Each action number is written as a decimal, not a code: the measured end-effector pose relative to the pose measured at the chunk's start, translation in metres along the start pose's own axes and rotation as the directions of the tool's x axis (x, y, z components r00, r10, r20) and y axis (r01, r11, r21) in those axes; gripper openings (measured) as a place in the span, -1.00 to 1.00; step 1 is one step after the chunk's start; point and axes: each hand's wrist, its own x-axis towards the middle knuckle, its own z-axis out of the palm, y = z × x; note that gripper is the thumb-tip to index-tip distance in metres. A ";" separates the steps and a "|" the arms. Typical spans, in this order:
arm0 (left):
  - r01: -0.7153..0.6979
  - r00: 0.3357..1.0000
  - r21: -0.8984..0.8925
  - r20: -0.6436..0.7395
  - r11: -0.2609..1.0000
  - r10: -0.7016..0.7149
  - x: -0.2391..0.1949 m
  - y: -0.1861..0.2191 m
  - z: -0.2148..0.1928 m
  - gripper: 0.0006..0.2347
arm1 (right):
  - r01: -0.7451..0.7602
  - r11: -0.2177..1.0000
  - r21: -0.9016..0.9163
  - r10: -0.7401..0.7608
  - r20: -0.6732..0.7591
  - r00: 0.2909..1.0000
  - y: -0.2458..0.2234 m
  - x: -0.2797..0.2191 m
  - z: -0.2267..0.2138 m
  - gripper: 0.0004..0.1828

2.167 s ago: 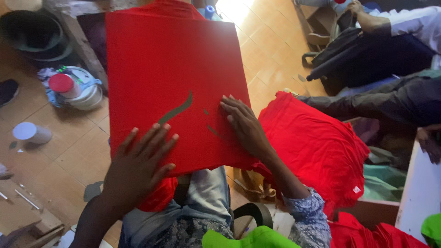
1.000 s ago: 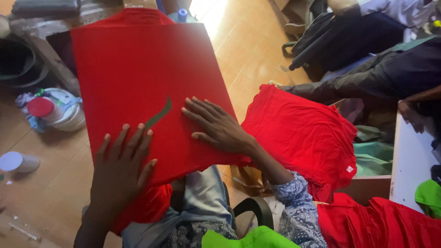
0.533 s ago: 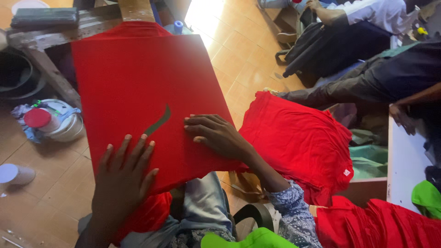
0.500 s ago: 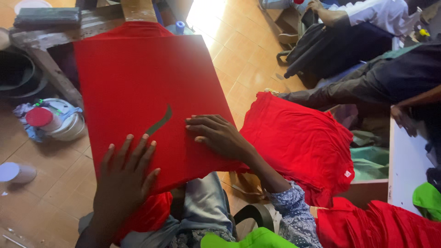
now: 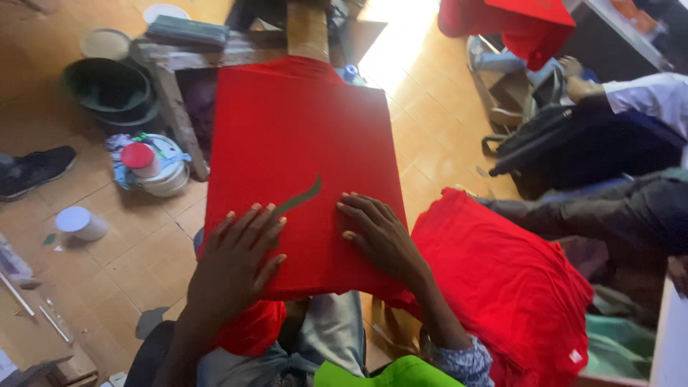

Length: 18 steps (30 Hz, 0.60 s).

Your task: The person repeatedly places red t-shirts onto a screen printing frame, smooths the fabric with both hands, and removes the shirts after a brief press. The process is repeated multiple times with the same shirt or different shirts from a nearby stack.

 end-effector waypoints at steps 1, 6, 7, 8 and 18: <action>0.010 1.000 0.010 -0.007 1.000 -0.010 -0.002 -0.001 0.003 -0.51 | 0.016 1.000 0.000 -0.016 -0.001 1.000 0.000 0.001 0.001 -0.49; 0.025 0.998 -0.036 0.055 0.999 -0.023 -0.007 -0.010 0.011 -0.50 | -0.039 0.999 0.036 0.038 0.026 0.999 -0.006 0.002 0.000 -0.47; 0.024 0.998 -0.036 0.057 0.999 -0.022 -0.007 -0.010 0.010 -0.50 | -0.040 0.998 0.037 0.039 0.025 0.999 -0.008 0.002 -0.001 -0.47; 0.045 0.997 -0.012 0.057 0.999 -0.044 -0.007 -0.010 0.010 -0.49 | -0.046 0.998 0.033 0.045 0.026 0.999 -0.010 0.003 -0.002 -0.49; 0.075 0.997 0.010 -0.007 0.997 -0.075 -0.010 -0.011 0.005 -0.50 | -0.106 0.991 0.079 0.103 0.048 0.994 -0.016 0.005 -0.002 -0.43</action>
